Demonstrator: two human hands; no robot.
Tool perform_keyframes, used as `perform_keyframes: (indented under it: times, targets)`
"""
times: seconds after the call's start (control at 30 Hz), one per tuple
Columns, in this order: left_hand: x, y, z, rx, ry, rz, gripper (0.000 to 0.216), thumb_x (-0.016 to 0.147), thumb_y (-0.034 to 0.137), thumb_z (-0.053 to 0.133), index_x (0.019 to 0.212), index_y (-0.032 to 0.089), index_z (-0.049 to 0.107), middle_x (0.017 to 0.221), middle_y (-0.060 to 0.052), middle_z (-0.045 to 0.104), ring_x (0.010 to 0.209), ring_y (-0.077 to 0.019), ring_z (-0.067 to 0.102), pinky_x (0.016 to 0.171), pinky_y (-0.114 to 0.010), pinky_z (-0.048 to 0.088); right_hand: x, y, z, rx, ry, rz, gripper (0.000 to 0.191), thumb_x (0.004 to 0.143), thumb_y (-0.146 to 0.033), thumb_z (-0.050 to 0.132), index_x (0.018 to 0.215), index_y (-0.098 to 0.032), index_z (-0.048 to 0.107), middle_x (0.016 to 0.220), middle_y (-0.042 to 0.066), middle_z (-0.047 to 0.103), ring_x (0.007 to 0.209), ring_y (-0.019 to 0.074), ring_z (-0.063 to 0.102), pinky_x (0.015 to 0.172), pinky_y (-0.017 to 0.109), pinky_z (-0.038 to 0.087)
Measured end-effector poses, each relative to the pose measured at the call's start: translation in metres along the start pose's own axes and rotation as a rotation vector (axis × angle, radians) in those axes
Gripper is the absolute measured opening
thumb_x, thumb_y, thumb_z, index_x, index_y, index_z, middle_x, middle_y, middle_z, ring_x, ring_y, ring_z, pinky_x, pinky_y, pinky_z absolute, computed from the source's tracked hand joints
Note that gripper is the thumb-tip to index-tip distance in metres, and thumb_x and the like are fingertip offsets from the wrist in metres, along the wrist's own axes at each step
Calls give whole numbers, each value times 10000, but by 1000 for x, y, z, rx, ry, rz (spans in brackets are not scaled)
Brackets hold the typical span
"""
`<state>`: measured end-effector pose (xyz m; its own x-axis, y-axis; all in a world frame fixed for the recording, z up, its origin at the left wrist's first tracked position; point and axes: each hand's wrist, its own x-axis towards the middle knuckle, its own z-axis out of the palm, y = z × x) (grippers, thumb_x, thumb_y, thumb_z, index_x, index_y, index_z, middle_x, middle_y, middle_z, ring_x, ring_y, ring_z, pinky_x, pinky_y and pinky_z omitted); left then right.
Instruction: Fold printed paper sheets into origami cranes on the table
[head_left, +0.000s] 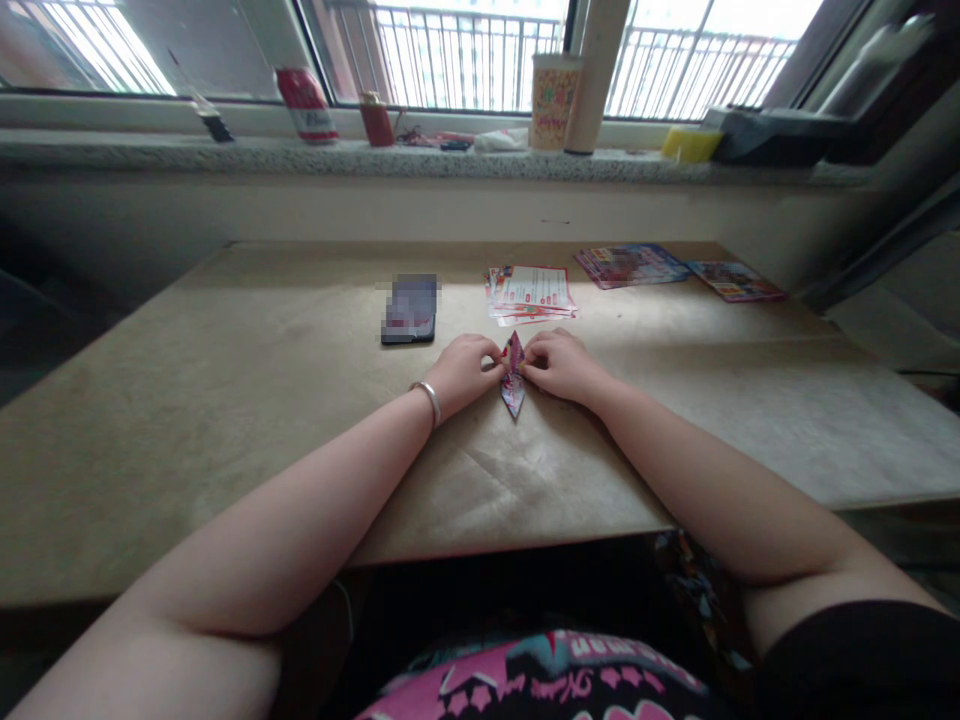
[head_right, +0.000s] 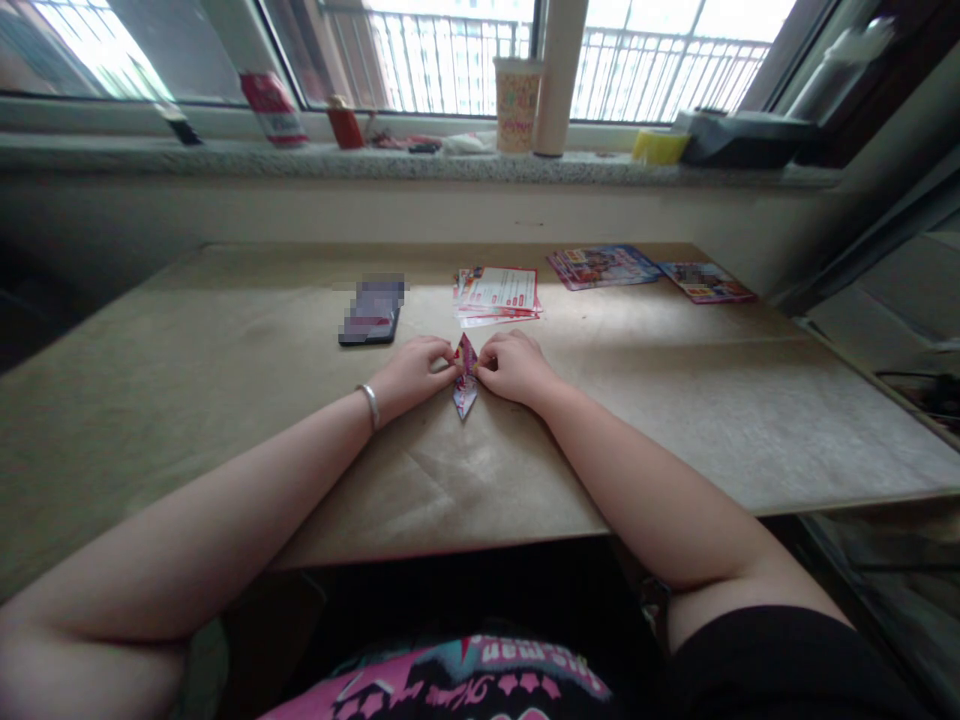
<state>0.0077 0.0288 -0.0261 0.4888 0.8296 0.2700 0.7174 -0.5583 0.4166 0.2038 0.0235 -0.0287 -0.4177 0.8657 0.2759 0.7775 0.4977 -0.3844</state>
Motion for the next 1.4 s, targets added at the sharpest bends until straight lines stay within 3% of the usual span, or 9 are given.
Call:
perform_keyframes:
  times: [0.43, 0.73, 0.83, 1.07, 1.23, 1.4]
  targets:
    - [-2, 0, -1, -36, -6, -97, 215, 785, 396, 607, 737, 193, 660, 898, -51, 704, 939, -227, 626, 866, -333, 461, 2, -2, 4, -19, 50, 163, 182, 774, -369, 660, 697, -212, 710, 817, 38, 698, 839, 195, 568, 808, 315, 374]
    - [-4, -2, -1, -125, 61, -144, 217, 741, 357, 683, 836, 202, 566, 871, -10, 702, 821, -184, 646, 734, -287, 480, 3, 0, 6, -44, 77, 103, 201, 808, -381, 645, 727, -205, 699, 822, 50, 679, 851, 214, 545, 794, 337, 381]
    - [-5, -3, -1, -149, 57, -146, 236, 740, 348, 694, 845, 205, 539, 886, -13, 701, 844, -186, 655, 749, -292, 484, 3, 1, 7, -26, 91, 57, 171, 826, -358, 630, 773, -214, 706, 844, 46, 674, 862, 207, 538, 819, 338, 386]
    - [-6, -4, 1, -249, 34, -50, 284, 775, 279, 655, 1018, 220, 521, 883, 8, 705, 911, -179, 655, 854, -314, 485, 7, -1, 8, -30, 62, 124, 213, 801, -371, 635, 678, -207, 690, 794, 46, 677, 828, 203, 552, 797, 328, 393]
    - [-6, -4, 1, -181, 58, -52, 387, 785, 278, 646, 1137, 234, 490, 881, 17, 697, 867, -169, 646, 827, -300, 484, 8, 0, 8, -36, 65, 141, 224, 785, -388, 650, 666, -203, 693, 764, 40, 686, 781, 190, 572, 749, 310, 396]
    - [-7, 1, -6, 62, -9, 33, 178, 860, 371, 569, 946, 228, 631, 894, -19, 688, 840, -187, 636, 767, -292, 471, 8, 2, 9, -48, 73, 132, 211, 787, -391, 649, 698, -207, 703, 789, 44, 694, 787, 192, 583, 734, 309, 400]
